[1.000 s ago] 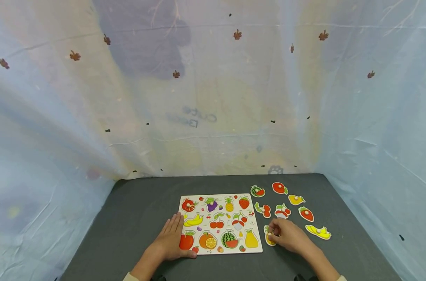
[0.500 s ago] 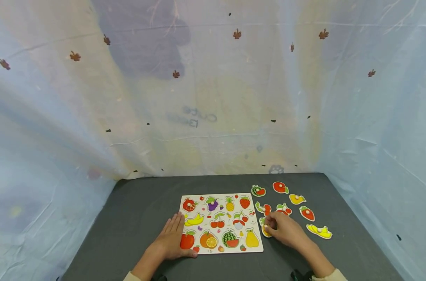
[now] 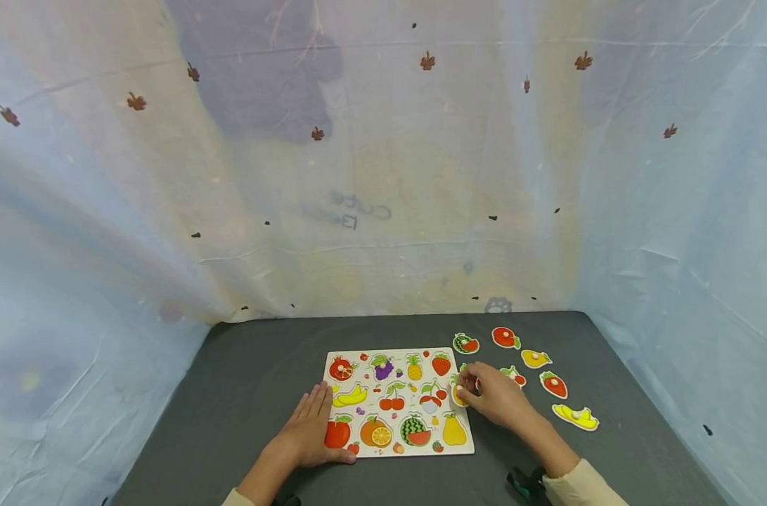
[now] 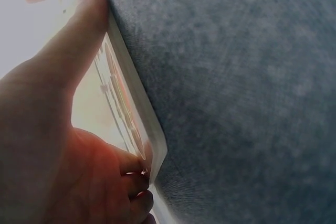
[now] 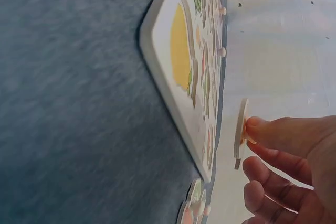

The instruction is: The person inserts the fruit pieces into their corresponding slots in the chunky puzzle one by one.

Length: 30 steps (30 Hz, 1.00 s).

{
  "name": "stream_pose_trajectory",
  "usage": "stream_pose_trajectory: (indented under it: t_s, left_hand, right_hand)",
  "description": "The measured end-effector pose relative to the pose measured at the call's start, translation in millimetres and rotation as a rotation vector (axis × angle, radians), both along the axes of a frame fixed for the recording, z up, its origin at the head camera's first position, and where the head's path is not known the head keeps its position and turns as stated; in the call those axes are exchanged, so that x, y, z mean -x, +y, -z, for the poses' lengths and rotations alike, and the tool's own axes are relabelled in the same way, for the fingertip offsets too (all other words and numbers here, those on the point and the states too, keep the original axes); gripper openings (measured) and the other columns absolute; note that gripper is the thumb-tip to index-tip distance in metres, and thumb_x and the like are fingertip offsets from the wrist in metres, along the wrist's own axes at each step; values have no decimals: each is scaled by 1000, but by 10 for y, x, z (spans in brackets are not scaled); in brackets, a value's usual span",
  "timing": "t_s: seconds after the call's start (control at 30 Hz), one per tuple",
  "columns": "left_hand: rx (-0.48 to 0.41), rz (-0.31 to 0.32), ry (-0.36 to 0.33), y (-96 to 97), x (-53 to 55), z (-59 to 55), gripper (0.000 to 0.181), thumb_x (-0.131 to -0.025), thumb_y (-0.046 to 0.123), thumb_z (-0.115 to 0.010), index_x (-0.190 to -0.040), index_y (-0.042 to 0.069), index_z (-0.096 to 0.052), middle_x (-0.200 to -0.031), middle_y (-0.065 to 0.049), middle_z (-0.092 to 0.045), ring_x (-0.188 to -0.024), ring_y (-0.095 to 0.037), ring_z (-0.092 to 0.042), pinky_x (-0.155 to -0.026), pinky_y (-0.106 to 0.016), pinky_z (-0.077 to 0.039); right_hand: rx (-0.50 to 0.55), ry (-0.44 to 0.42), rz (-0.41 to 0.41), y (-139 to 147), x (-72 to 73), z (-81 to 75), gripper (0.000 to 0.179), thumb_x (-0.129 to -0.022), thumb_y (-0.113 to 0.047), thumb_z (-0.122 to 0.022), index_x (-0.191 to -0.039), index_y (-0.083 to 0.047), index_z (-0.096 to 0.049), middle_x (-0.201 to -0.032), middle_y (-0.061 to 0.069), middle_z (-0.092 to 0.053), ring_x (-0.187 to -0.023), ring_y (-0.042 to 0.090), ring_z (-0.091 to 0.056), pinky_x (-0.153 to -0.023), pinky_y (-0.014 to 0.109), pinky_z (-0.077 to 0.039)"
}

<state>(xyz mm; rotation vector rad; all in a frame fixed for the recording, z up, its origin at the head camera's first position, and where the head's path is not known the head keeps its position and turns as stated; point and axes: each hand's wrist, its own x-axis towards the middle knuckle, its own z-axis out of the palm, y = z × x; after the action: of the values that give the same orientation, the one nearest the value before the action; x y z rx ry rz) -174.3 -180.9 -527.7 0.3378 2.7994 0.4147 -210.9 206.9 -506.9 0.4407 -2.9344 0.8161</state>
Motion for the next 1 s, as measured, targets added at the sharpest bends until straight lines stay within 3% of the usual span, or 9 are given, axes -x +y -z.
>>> stream_pose_trajectory:
  t_s: [0.27,0.5,0.67,0.9,1.0]
  left_hand:
    - [-7,9,-3,-10,9,14,142,-72,74,-88,-166,-8,-22,-176,-27,-17,-163,-44,-16,-133,-58,-12]
    - [-96,26,-11,-50,29,107,149,-68,81,-85,-166,-9,-18,-175,-30,-15,-162,-48,-11,-133,-61,-3]
    - [-64,25,-10,-76,60,209,151,-66,85,-83,-167,-7,-18,-176,-27,-13,-163,-45,-11,-133,-61,-7]
    - [-68,25,-7,-54,39,144,148,-68,81,-84,-166,-9,-19,-175,-29,-15,-162,-47,-13,-133,-60,-5]
    - [-73,27,-6,-64,58,184,149,-69,83,-82,-167,-8,-17,-176,-28,-12,-163,-47,-10,-133,-60,-3]
  right_hand:
    - [15,31,-82,-148,148,21,16,-94,-22,-85,-93,-24,-70,-82,-11,-55,-69,5,-48,-61,25,-43]
    - [13,48,-96,-296,234,44,16,-94,-23,-85,-92,-24,-69,-82,-11,-55,-67,5,-47,-58,26,-41]
    - [12,34,-96,-386,307,71,15,-95,-25,-84,-93,-26,-69,-83,-12,-55,-67,6,-47,-59,26,-42]
    - [27,34,-103,-470,412,62,15,-96,-25,-84,-94,-23,-70,-82,-7,-57,-65,7,-47,-57,26,-41]
    - [21,49,-119,-505,460,61,14,-97,-25,-83,-94,-23,-70,-82,-6,-56,-65,7,-47,-55,25,-40]
